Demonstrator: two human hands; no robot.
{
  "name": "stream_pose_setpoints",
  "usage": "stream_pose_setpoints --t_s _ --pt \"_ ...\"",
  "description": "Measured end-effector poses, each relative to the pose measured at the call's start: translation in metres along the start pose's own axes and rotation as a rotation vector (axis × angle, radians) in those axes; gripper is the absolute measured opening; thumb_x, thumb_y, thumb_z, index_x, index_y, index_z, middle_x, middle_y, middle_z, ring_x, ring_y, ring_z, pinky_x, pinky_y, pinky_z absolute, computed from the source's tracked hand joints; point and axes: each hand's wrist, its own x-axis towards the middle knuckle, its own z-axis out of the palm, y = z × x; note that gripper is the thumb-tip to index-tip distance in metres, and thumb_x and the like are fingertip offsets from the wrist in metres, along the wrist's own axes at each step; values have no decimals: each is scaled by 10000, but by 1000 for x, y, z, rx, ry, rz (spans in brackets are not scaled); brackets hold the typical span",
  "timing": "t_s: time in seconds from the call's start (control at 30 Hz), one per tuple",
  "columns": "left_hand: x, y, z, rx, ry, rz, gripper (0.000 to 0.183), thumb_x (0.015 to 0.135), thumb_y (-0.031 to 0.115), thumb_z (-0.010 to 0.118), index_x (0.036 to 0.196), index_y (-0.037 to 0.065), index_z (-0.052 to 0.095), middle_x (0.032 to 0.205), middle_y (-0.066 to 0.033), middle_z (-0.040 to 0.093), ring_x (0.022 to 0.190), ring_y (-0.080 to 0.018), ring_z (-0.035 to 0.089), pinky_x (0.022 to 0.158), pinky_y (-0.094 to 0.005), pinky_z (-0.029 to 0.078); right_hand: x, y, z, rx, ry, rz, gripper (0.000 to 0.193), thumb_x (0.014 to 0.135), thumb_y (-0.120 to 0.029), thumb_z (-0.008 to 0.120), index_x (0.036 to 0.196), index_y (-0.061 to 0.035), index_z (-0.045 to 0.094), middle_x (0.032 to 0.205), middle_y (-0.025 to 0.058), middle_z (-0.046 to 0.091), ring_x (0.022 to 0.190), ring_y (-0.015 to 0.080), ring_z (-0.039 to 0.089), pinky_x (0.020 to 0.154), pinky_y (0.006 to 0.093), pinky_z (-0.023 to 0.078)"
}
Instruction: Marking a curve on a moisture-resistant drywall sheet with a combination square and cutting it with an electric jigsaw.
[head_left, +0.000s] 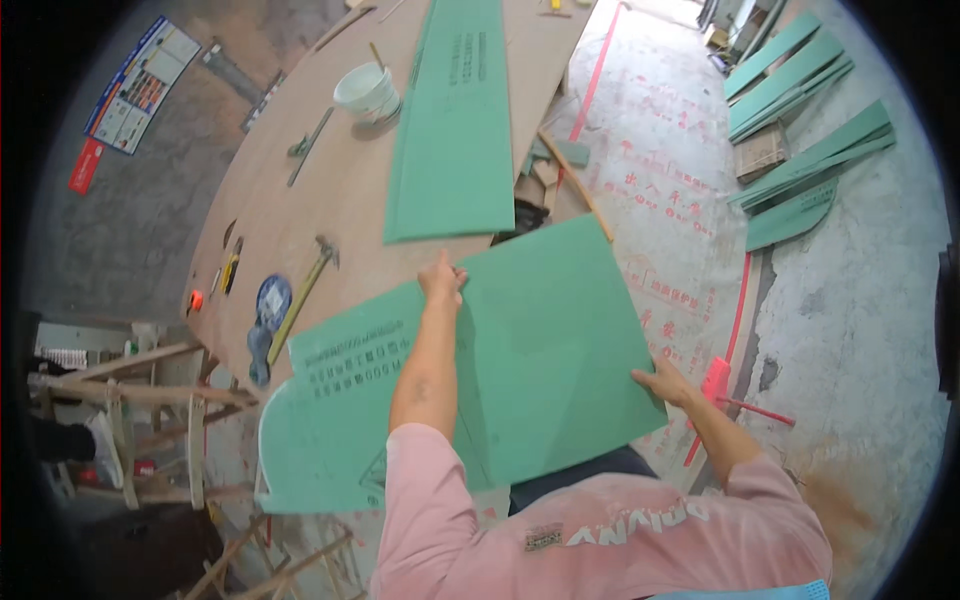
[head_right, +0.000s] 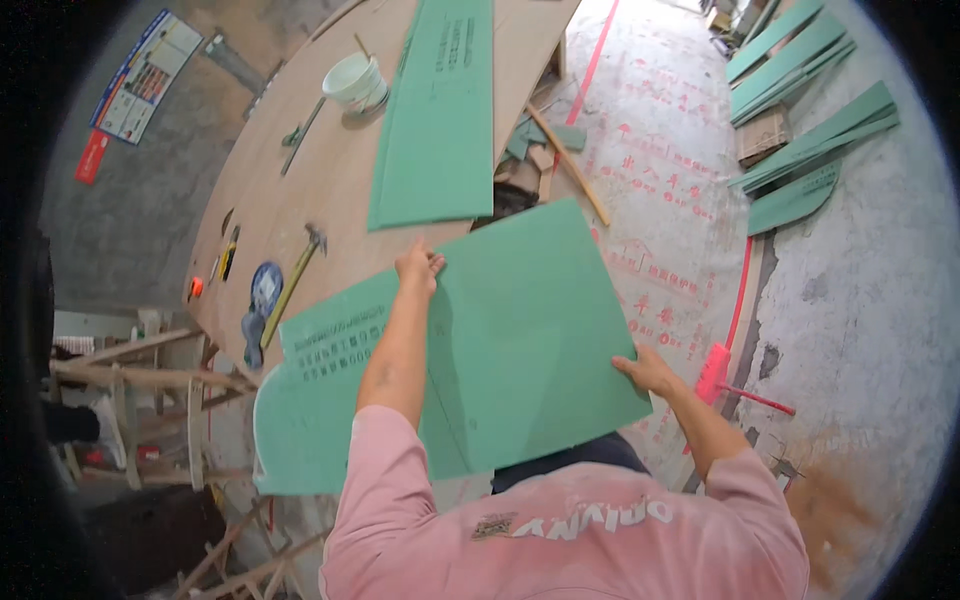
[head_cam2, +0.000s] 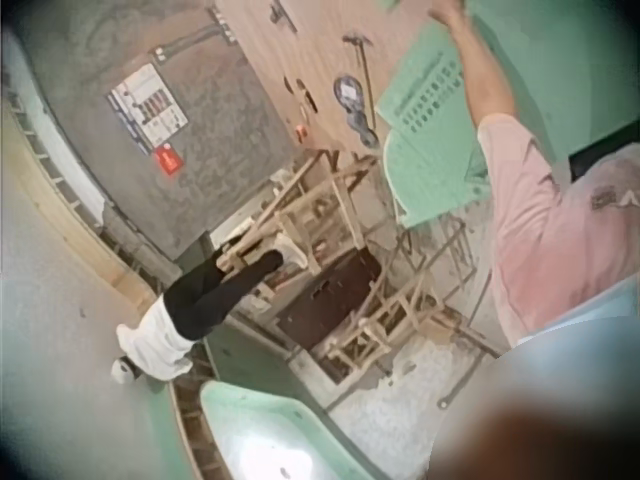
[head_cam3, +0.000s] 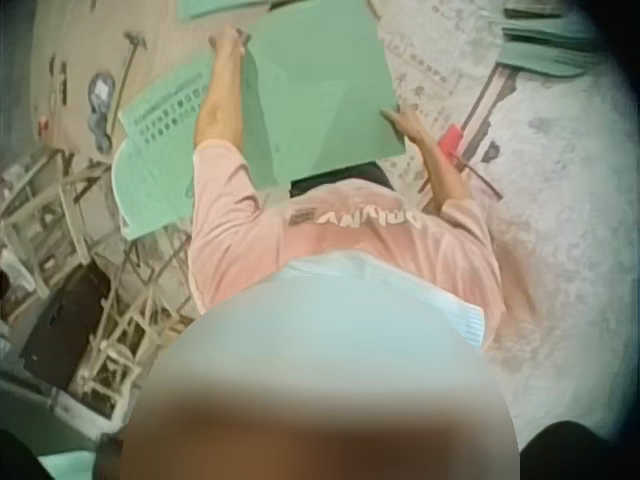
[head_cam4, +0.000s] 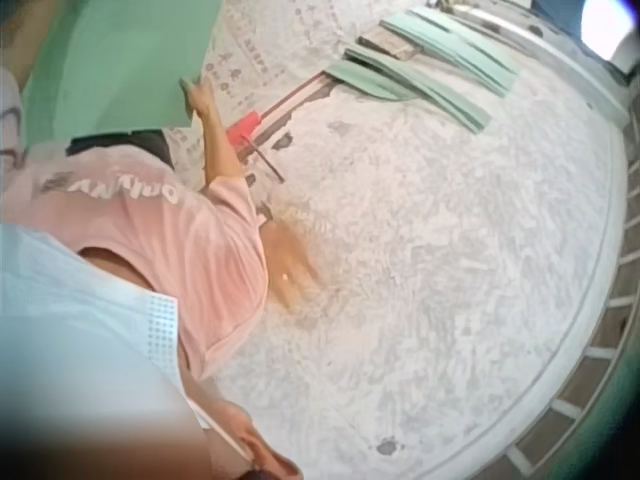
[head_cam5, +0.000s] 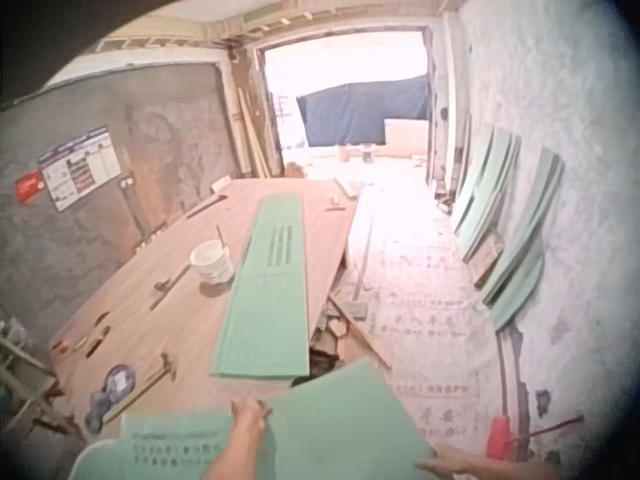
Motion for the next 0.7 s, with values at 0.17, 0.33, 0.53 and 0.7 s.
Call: stream_pose_setpoints --t_s 0.17,0.33,0.53,0.7 --pt "58 23 41 -412 -143 -614 567 1002 290 513 1380 -78 304 1116 -387 555 885 -486 639 703 -547 591 -3 30 2 -135 101 60 450 883 -283 684 1183 47 627 1015 152 711 893 220 675 837 359 517" --pt "61 24 44 -359 -198 -580 508 1016 228 494 1342 -119 318 1048 -374 591 875 -450 660 696 -495 608 -10 5 0 -90 8 185 464 889 -271 696 1204 61 615 1034 134 700 942 202 638 886 346 494" --pt "67 30 55 -408 -171 -594 314 1013 120 483 1192 -130 420 973 -311 632 779 -336 688 598 -375 624 -6 -3 -6 -119 23 142 450 874 -271 708 1184 46 626 1033 150 706 947 222 649 881 350 494" --pt "99 45 121 -460 -266 -550 240 1010 62 414 1166 -119 439 1006 -278 623 831 -334 672 659 -374 642 -1 -8 -11 -124 13 178 436 871 -258 710 1174 43 627 1024 152 706 948 223 654 881 354 496"
